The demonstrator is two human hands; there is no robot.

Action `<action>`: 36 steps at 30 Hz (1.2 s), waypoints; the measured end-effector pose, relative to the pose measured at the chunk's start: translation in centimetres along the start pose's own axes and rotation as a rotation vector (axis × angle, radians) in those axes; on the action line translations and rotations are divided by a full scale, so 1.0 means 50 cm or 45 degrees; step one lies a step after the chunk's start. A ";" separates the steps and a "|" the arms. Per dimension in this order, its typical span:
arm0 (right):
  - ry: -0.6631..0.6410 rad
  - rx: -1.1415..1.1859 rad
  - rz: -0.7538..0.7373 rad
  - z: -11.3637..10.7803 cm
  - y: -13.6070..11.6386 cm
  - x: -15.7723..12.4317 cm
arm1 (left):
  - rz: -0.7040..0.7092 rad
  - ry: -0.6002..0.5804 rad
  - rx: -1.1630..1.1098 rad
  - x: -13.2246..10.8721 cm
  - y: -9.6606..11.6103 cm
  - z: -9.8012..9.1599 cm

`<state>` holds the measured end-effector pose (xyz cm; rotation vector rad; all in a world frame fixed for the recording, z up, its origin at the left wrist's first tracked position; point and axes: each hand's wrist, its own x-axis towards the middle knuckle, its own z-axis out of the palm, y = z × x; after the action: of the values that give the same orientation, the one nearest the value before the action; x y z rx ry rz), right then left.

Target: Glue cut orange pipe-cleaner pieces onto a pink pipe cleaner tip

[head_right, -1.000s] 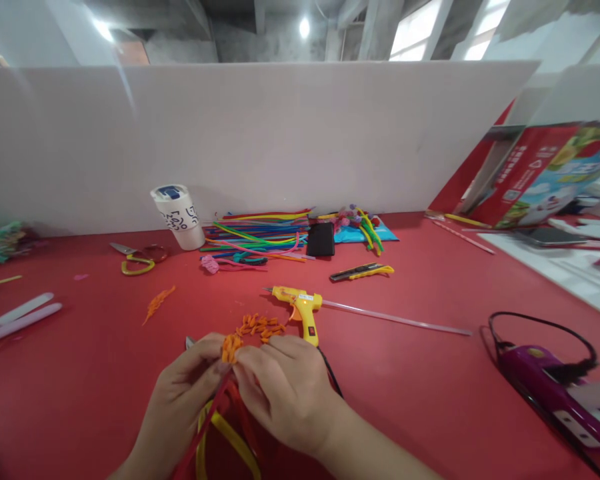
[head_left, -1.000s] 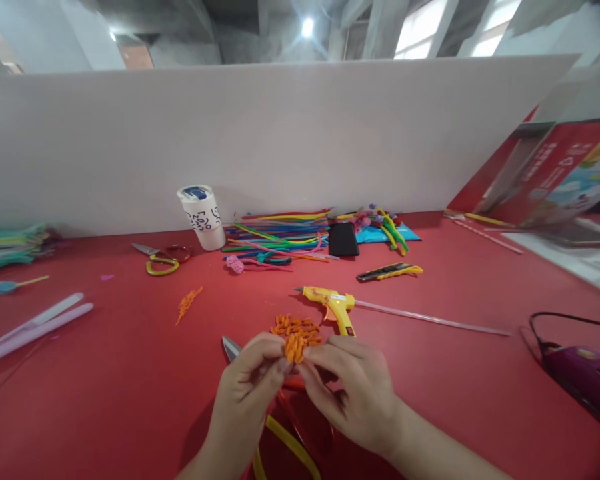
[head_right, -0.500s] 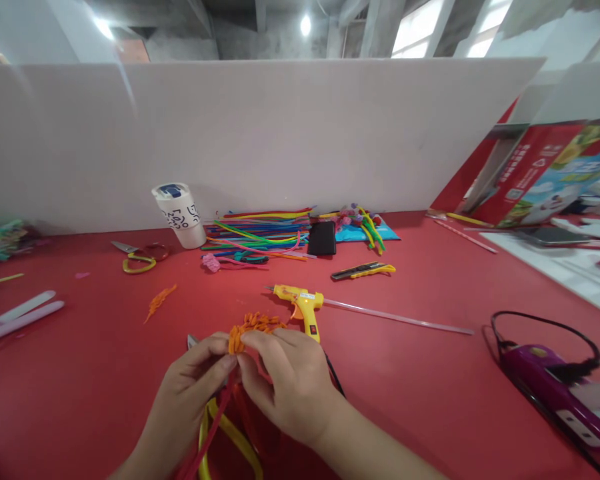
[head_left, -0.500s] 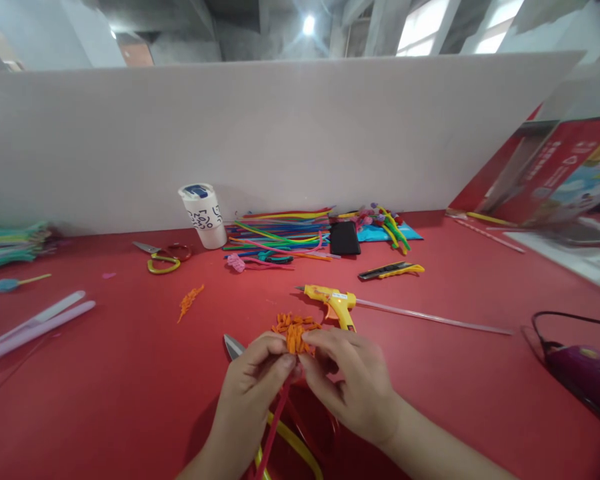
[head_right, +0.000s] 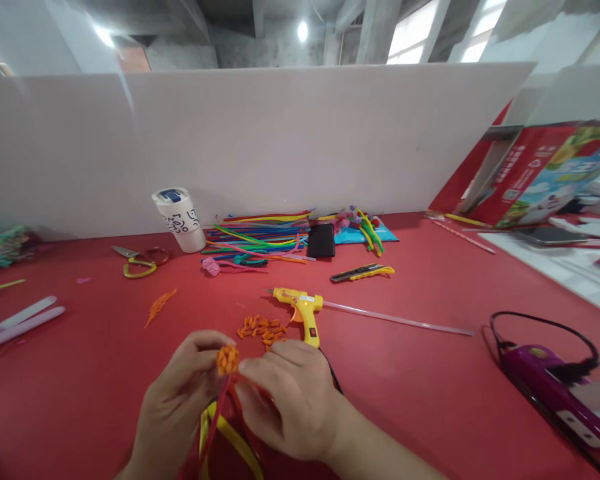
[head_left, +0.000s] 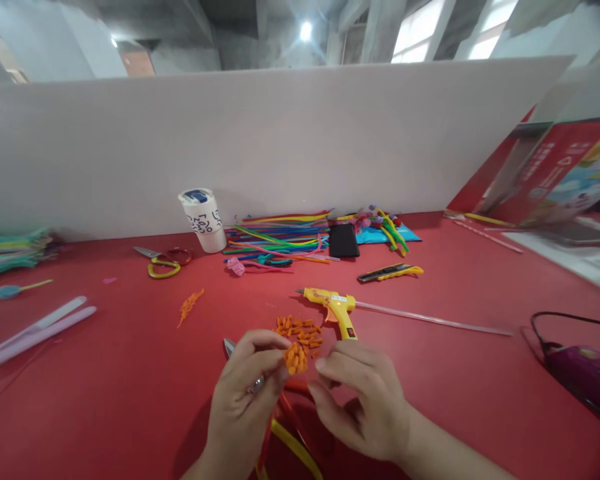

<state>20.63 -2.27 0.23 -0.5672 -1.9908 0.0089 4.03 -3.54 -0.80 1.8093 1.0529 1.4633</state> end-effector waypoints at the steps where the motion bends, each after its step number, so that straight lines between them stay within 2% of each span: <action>1: 0.009 0.026 0.019 -0.001 0.000 -0.001 | 0.095 0.019 0.074 -0.001 -0.002 -0.004; 4: -0.024 0.046 0.085 -0.002 0.000 -0.004 | 0.280 0.036 0.218 -0.005 -0.006 -0.016; 8: -0.004 0.046 0.054 -0.001 0.001 -0.004 | 0.356 -0.019 0.233 -0.007 -0.004 -0.022; 14: 0.007 0.042 0.022 0.001 -0.004 -0.002 | 0.322 -0.056 0.208 -0.005 -0.005 -0.015; 20: -0.236 -0.027 -0.029 -0.007 -0.003 -0.002 | 0.322 -0.065 0.189 -0.010 -0.011 -0.015; 23: -0.257 -0.051 -0.023 -0.006 -0.002 -0.004 | 0.296 -0.055 0.163 -0.010 -0.007 -0.013; 25: -0.200 -0.040 0.026 -0.002 -0.001 -0.004 | 0.148 -0.037 0.086 -0.008 -0.002 -0.006; 28: -0.042 0.041 0.117 0.005 0.000 -0.004 | -0.341 -0.030 -0.145 -0.006 0.007 0.008; 31: 0.004 0.056 0.185 0.011 0.002 -0.005 | -0.744 -0.051 -0.376 -0.006 0.012 0.022; 33: 0.004 0.021 0.201 0.014 0.002 -0.007 | -0.858 -0.040 -0.448 -0.007 0.011 0.026; 36: 0.000 -0.019 0.243 0.016 0.002 -0.010 | -0.908 -0.038 -0.477 -0.008 0.007 0.028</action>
<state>20.19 -2.19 -0.61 -0.7650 -1.9311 0.1116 5.43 -4.00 -1.03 1.0307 1.1521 1.0866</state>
